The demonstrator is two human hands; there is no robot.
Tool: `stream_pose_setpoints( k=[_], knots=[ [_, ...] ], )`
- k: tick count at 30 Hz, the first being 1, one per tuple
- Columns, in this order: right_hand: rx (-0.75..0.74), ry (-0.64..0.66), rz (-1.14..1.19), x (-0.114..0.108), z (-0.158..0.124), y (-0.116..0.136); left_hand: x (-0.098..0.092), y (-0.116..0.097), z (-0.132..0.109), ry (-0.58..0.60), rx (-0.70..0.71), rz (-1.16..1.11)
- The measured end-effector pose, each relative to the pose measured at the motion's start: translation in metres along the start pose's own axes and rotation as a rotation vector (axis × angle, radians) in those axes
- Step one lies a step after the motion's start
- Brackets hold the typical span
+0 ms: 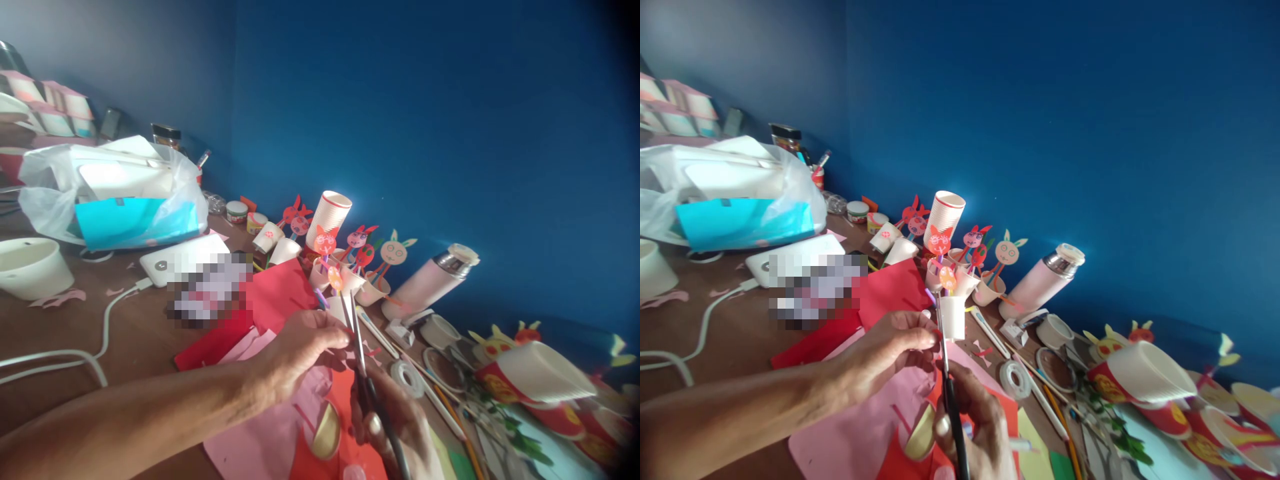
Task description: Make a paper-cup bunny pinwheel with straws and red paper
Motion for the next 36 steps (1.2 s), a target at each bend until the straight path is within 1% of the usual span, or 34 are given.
stream_pose_setpoints(
  k=[5, 10, 12, 15, 17, 18, 21, 24, 27, 31, 36],
  knots=[
    [0.058, 0.003, 0.015, -0.005, -0.001, -0.006, -0.003, -0.001, 0.001, -0.013, -0.011, 0.037],
    [0.068, 0.011, -0.003, -0.013, 0.001, -0.014, -0.004, -0.003, 0.001, -0.021, -0.01, 0.108],
    [0.061, 0.042, 0.0, -0.015, 0.003, -0.014, -0.004, -0.004, 0.001, -0.022, -0.013, 0.123],
    [0.072, 0.129, 0.023, -0.017, 0.005, -0.008, -0.004, -0.005, 0.0, -0.039, -0.012, 0.127],
    [0.059, 0.149, 0.017, -0.02, 0.007, -0.003, -0.004, -0.005, 0.001, -0.039, -0.007, 0.132],
    [0.03, 0.14, 0.006, -0.022, 0.008, 0.0, -0.004, -0.005, 0.001, -0.034, -0.002, 0.132],
    [-0.059, 0.06, -0.051, -0.027, 0.009, 0.005, -0.005, -0.007, 0.002, -0.033, 0.012, 0.109],
    [-0.085, 0.002, -0.088, -0.024, 0.006, 0.002, -0.005, -0.009, 0.002, -0.053, 0.039, 0.063],
    [-0.094, -0.048, -0.1, -0.017, 0.002, -0.003, -0.004, -0.009, 0.001, -0.04, 0.057, 0.022],
    [-0.107, -0.065, -0.119, -0.012, -0.002, -0.009, -0.003, -0.008, 0.0, -0.012, 0.066, 0.006],
    [-0.088, -0.044, -0.043, -0.009, 0.0, -0.016, -0.004, -0.007, 0.0, -0.009, 0.084, 0.015]
  ],
)
Point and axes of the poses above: each hand's wrist, its own z-axis towards the middle knuckle, its own x-axis out of the palm, y = z × x, the point moved 3 cm from there along z, towards the middle knuckle, and after that the axes turned 2 degrees about -y, right-handed, at the moved point
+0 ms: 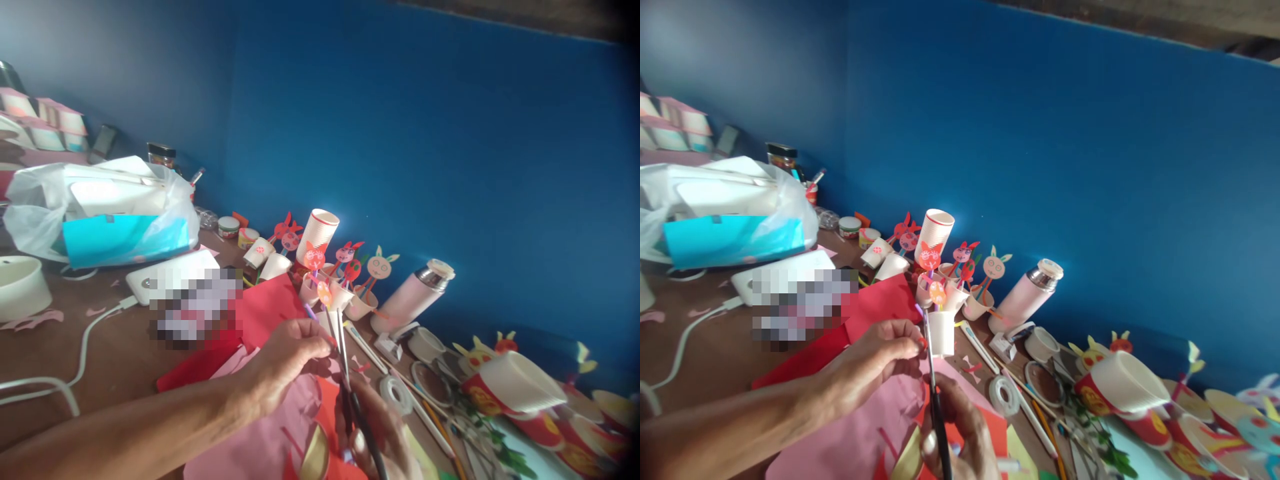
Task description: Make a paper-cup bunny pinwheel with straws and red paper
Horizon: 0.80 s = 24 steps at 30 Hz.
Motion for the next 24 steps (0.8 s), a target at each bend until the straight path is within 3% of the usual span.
stream_pose_setpoints(
  k=[5, 24],
  knots=[
    [-0.029, 0.062, 0.022, 0.007, 0.004, 0.003, 0.001, 0.004, 0.0, -0.018, -0.008, 0.002],
    [-0.019, 0.038, 0.071, 0.015, 0.001, -0.005, 0.007, 0.012, -0.008, -0.058, -0.074, -0.068]
  ],
)
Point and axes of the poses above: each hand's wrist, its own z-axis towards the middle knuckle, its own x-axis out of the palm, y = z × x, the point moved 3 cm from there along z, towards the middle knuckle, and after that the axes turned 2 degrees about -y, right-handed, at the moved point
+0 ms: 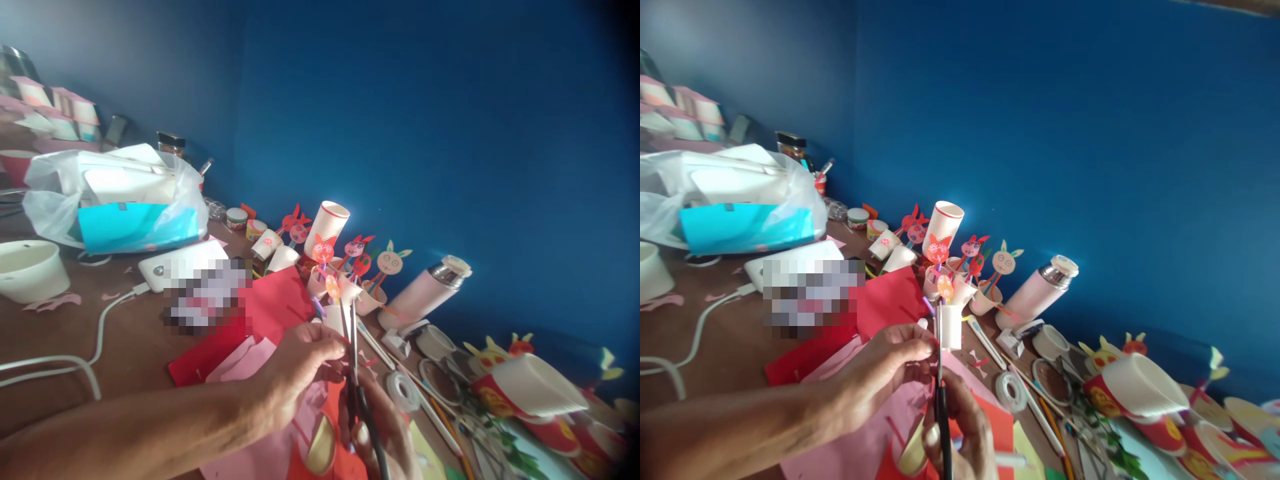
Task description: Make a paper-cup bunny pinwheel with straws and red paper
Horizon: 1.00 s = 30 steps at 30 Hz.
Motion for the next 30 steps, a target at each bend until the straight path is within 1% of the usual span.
stream_pose_setpoints(
  k=[3, 8, 13, 18, 22, 26, 30],
  knots=[
    [0.006, -0.019, -0.003, 0.003, 0.001, 0.0, 0.0, 0.001, 0.001, 0.0, 0.007, 0.005],
    [-0.017, 0.044, 0.01, 0.008, 0.005, 0.004, -0.001, 0.002, 0.001, -0.002, -0.001, -0.003],
    [-0.012, 0.008, -0.011, 0.005, 0.004, 0.004, -0.001, 0.003, 0.001, 0.01, -0.006, -0.016],
    [0.004, 0.0, 0.063, 0.006, 0.002, 0.003, -0.003, 0.002, 0.003, 0.006, -0.005, 0.002],
    [0.035, 0.007, 0.068, 0.002, 0.002, 0.009, -0.003, 0.001, 0.004, 0.011, -0.003, 0.02],
    [0.082, 0.013, 0.003, -0.005, 0.002, 0.017, -0.003, 0.0, 0.005, 0.022, -0.008, 0.047],
    [0.02, 0.081, -0.002, -0.009, 0.002, 0.026, -0.005, -0.002, 0.006, 0.008, 0.005, 0.103]
  ],
)
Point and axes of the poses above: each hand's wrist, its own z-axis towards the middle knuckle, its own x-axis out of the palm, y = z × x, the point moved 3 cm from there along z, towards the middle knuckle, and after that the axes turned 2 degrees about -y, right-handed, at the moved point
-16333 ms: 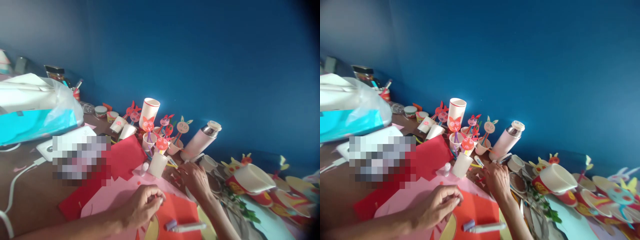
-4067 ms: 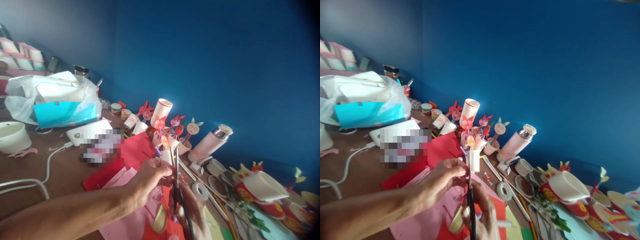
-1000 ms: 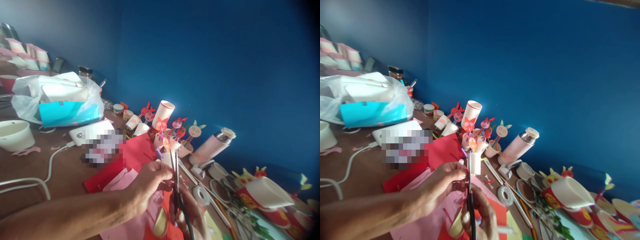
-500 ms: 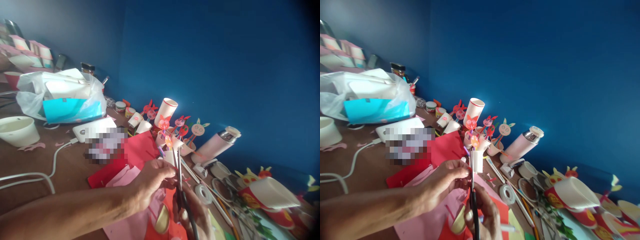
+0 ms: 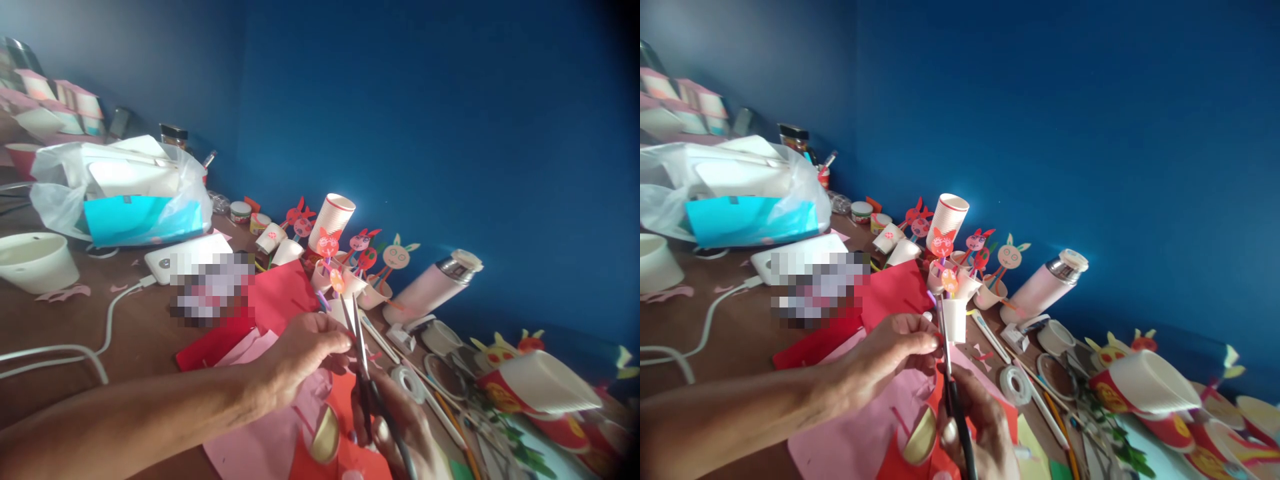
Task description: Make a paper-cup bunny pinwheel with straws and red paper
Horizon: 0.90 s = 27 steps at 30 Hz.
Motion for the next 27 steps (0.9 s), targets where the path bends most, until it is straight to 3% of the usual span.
stream_pose_setpoints(
  k=[9, 18, 23, 27],
  knots=[
    [-0.029, -0.043, -0.198, -0.008, -0.003, -0.004, -0.001, -0.006, -0.001, -0.019, 0.038, 0.121],
    [0.033, -0.05, -0.073, -0.01, 0.005, -0.003, -0.003, -0.006, 0.003, -0.011, 0.07, 0.12],
    [0.103, -0.146, 0.014, -0.025, 0.008, 0.004, -0.005, -0.01, 0.006, -0.009, 0.091, 0.112],
    [0.188, -0.212, -0.085, -0.047, 0.002, 0.008, -0.005, -0.012, 0.005, 0.022, 0.052, 0.081]
  ],
)
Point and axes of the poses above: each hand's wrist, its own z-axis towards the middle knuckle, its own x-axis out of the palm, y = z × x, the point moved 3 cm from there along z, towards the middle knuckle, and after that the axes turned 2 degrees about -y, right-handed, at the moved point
